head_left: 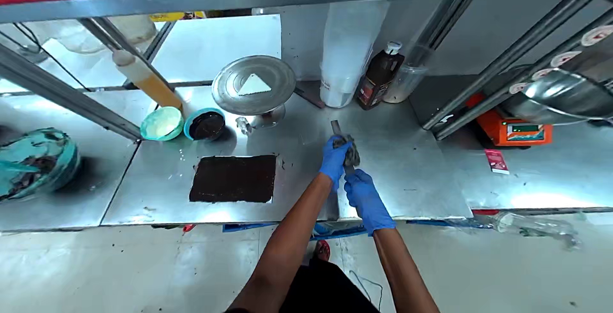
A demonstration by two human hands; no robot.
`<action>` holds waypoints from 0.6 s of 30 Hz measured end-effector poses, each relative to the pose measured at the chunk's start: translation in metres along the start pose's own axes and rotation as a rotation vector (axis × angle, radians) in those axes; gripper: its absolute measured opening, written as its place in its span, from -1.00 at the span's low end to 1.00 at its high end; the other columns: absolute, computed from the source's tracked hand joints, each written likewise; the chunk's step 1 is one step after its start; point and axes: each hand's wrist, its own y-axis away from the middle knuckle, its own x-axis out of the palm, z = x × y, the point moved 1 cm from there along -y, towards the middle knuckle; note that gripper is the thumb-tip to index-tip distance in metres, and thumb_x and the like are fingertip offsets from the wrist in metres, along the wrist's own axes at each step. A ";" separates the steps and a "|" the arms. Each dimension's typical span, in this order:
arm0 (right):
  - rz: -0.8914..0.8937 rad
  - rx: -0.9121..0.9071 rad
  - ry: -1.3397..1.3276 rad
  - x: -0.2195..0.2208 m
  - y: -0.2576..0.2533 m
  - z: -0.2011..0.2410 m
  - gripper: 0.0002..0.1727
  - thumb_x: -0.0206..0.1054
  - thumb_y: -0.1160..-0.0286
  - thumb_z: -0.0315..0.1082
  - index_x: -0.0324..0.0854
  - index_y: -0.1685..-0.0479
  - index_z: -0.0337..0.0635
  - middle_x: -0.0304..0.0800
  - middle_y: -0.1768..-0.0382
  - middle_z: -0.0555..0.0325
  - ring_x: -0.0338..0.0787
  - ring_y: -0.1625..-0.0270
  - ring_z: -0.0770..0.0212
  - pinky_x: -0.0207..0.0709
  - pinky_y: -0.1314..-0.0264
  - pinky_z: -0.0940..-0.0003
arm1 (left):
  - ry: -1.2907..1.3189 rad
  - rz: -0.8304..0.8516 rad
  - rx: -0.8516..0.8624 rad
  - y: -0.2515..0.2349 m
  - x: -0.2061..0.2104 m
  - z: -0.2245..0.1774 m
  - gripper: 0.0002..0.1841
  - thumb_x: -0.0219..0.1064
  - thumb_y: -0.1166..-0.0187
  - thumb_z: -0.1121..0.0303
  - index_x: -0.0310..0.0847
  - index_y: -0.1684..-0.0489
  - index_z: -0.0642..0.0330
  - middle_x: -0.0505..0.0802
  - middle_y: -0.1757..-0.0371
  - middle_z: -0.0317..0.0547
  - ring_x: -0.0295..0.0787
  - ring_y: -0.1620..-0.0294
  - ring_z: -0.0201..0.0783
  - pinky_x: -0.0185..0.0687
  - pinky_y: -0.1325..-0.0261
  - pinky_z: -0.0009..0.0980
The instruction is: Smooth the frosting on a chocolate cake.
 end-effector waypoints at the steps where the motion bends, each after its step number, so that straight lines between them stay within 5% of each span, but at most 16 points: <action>1: -0.008 -0.002 0.012 0.005 0.012 0.002 -0.82 0.03 -0.87 -0.32 0.45 0.10 -0.19 0.27 0.68 0.29 0.23 0.74 0.41 0.16 0.71 0.52 | 0.013 -0.017 -0.008 -0.009 -0.004 -0.006 -0.54 0.41 -0.58 0.45 0.47 -0.44 0.27 0.72 -0.27 0.21 0.70 -0.19 -0.01 0.65 -0.22 -0.01; 9: -0.091 0.013 0.016 0.001 0.115 -0.010 -0.77 -0.04 -0.87 -0.30 0.51 0.07 -0.14 0.29 0.71 0.33 0.20 0.77 0.45 0.11 0.76 0.54 | -0.145 0.004 0.014 -0.048 -0.007 -0.002 -0.57 0.41 -0.61 0.31 0.55 -0.37 0.31 0.76 -0.26 0.26 0.71 -0.28 0.08 0.63 -0.34 0.08; 13: -0.030 0.044 -0.076 -0.029 0.195 -0.046 -0.69 -0.05 -0.69 -0.22 0.51 -0.16 -0.11 0.32 0.71 0.43 0.18 0.81 0.51 0.09 0.82 0.59 | -0.341 0.014 0.114 -0.073 -0.031 -0.015 -0.51 0.37 -0.64 0.22 0.46 -0.46 0.28 0.77 -0.25 0.24 0.75 -0.26 0.08 0.66 -0.32 0.10; 16: -0.125 0.028 -0.215 -0.040 0.219 -0.076 -0.62 0.00 -0.73 -0.13 0.47 -0.33 -0.11 0.29 0.72 0.41 0.16 0.84 0.51 0.08 0.87 0.61 | -0.518 0.182 0.171 -0.082 -0.030 -0.025 -0.32 0.41 -0.61 0.03 0.30 -0.63 0.15 0.69 -0.41 0.30 0.67 -0.42 0.17 0.56 -0.43 0.20; 18: -0.195 0.006 -0.267 -0.035 0.229 -0.088 -0.57 0.01 -0.74 -0.11 0.45 -0.41 -0.14 0.34 0.71 0.38 0.20 0.84 0.49 0.13 0.88 0.60 | -0.682 0.289 0.129 -0.087 -0.024 -0.022 -0.12 0.39 -0.51 -0.22 0.17 -0.80 -0.01 0.43 -0.68 0.36 0.37 -0.67 0.31 0.34 -0.59 0.34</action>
